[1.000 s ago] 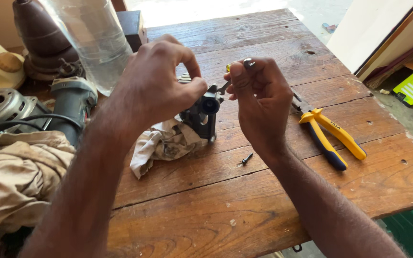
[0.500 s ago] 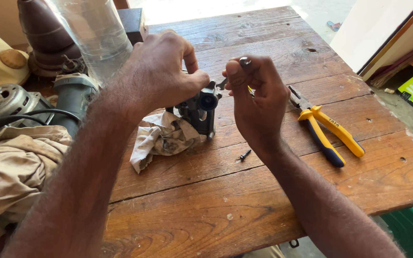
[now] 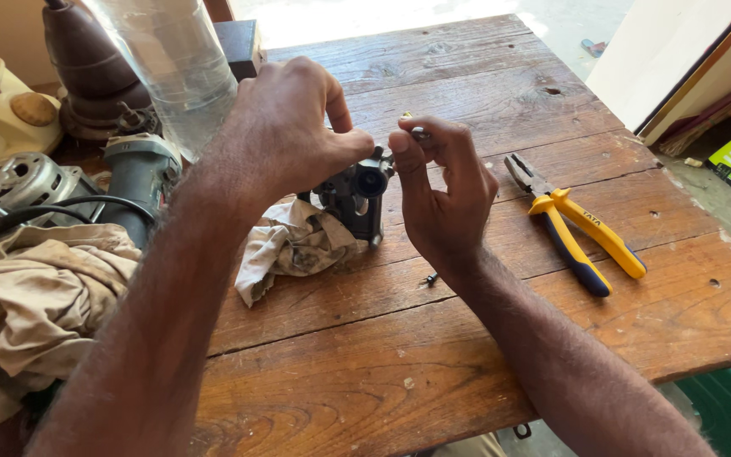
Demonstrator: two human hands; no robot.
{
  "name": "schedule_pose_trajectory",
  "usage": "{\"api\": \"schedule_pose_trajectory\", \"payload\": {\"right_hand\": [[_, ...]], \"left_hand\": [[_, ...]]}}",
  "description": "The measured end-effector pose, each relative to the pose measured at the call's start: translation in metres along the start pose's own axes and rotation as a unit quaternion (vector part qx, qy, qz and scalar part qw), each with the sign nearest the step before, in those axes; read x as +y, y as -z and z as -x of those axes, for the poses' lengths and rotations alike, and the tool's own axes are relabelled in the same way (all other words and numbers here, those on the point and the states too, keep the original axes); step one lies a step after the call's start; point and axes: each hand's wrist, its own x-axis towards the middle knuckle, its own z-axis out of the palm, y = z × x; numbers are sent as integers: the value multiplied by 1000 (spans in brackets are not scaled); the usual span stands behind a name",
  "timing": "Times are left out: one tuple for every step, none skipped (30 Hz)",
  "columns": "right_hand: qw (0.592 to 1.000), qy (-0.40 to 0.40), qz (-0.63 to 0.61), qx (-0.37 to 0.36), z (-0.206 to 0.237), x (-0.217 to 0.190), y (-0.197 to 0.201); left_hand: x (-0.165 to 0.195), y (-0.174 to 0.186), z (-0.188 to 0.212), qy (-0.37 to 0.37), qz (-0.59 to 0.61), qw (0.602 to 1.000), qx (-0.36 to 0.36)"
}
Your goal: The person disassembles a small electromechanical device on a wooden workbench, using a wrench and screwdriver to remove screws and components. They wipe parts with a cloth and continue adjusting internal elements throughout the clip.
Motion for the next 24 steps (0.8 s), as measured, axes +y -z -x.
{"api": "schedule_pose_trajectory", "payload": {"right_hand": [[1000, -2, 3, 0, 0, 0, 0], [1000, -5, 0, -3, 0, -1, 0], [1000, -8, -2, -6, -1, -1, 0], [1000, -11, -5, -9, -1, -2, 0], [1000, -11, -6, -8, -1, -2, 0], [1000, -12, -7, -6, -1, -3, 0], [1000, -12, -8, -5, 0, -3, 0], [1000, -13, -8, -5, 0, -4, 0], [1000, -13, -8, -4, -1, -4, 0], [1000, -14, -8, -3, -1, -4, 0], [1000, -14, -5, -4, -1, -4, 0], [1000, -13, -2, -6, -1, -4, 0], [1000, -13, 1, -6, -1, -4, 0], [1000, -10, 1, -8, -1, -4, 0], [1000, -8, 2, -9, -2, -4, 0], [1000, -6, 3, -11, -2, -4, 0], [1000, -6, 8, -10, -2, -5, 0], [1000, -5, 13, -9, -1, -5, 0], [1000, -5, 19, -7, -1, -6, 0], [1000, -5, 18, -9, -1, -6, 0], [1000, -3, 16, -10, -1, -6, 0], [1000, -3, 13, -12, -1, -6, 0], [1000, -5, 13, -12, -1, -6, 0], [1000, -7, 13, -11, -1, -6, 0]], "left_hand": [[1, 1, 0, -3, -1, 1000, -1], [1, 2, 0, -2, 0, 1000, -1], [1, 3, 1, -1, 3, 1000, -2], [1, 4, 1, -1, 5, 1000, -2], [0, 5, 2, -2, 4, 1000, -2], [0, 5, 3, -2, 2, 1000, -1], [-1, 6, 3, -2, 0, 1000, 0], [-1, 6, 4, -2, 2, 1000, -1], [-1, 5, 3, -3, 4, 1000, -1], [-1, 4, 3, -4, 6, 1000, 0], [0, 3, 2, 0, 11, 1000, -3], [0, 2, 1, 4, 17, 1000, -6], [1, 2, 0, 8, 22, 1000, -8], [1, 1, -1, 4, 10, 1000, -6], [1, 0, -2, 1, -2, 1000, -4], [0, 0, -2, -2, -14, 1000, -1], [0, 1, -2, -6, -7, 1000, -2], [-1, 1, -1, -9, 0, 1000, -2], [-2, 2, -1, -12, 7, 1000, -2], [-3, 3, 0, -14, 6, 1000, -2], [-4, 3, 0, -15, 5, 1000, -1], [-4, 3, 0, -16, 4, 1000, 0], [-4, 3, 0, -11, 8, 1000, -2], [-4, 2, 0, -7, 12, 1000, -3]]}}
